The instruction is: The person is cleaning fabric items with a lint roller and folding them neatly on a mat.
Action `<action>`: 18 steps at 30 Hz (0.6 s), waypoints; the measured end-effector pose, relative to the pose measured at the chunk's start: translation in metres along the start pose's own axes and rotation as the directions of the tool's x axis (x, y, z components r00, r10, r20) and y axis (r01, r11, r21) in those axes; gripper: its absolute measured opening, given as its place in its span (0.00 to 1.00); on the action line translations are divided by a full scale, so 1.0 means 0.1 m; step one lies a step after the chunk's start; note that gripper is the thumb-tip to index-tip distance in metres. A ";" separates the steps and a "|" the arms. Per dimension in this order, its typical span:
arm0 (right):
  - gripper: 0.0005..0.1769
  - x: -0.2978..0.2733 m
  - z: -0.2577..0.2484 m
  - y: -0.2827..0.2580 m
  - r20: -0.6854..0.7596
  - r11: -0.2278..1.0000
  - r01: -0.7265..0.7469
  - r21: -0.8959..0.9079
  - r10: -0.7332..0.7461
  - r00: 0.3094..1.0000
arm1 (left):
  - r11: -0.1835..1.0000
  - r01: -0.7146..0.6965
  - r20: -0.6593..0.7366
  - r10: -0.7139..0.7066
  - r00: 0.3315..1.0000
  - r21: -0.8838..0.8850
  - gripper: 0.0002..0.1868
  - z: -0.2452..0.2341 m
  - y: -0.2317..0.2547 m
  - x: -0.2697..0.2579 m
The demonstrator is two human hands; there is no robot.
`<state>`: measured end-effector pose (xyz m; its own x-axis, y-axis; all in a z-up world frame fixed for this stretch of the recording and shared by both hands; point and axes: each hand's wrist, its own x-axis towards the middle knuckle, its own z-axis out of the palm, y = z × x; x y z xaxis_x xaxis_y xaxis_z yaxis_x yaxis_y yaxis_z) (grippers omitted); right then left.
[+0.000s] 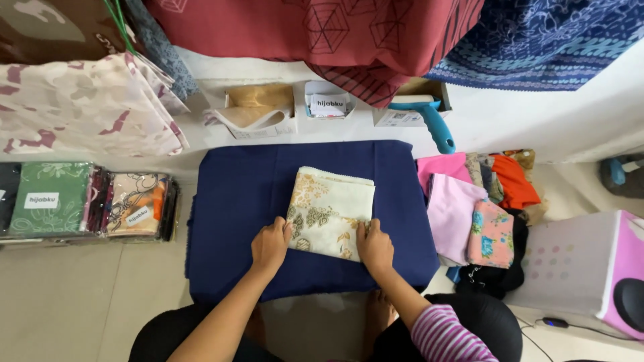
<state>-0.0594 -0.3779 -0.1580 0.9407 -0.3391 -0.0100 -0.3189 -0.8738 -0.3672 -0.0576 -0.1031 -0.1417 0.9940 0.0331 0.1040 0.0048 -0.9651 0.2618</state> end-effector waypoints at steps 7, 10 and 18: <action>0.13 -0.10 -0.59 -0.38 -0.365 0.794 0.528 -0.302 -0.608 0.705 | 0.887 -0.387 -0.380 0.459 0.803 0.252 0.08 -0.38 0.42 0.01; 0.29 -0.20 -0.54 -0.51 -0.251 0.392 0.919 0.049 -0.885 0.392 | 0.687 -0.724 -0.384 0.689 0.615 0.071 0.15 -0.39 0.53 -0.07; 0.57 -0.04 -0.31 -0.22 0.073 0.410 0.910 -0.068 -0.907 0.414 | 0.812 -0.565 0.086 0.580 0.810 -0.151 0.45 -0.08 0.29 0.03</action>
<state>-0.0595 -0.3680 -0.1213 0.6874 0.6777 0.2613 0.7171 -0.6903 -0.0960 -0.0549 -0.1290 -0.1258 0.8176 -0.5550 0.1532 -0.5737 -0.7628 0.2982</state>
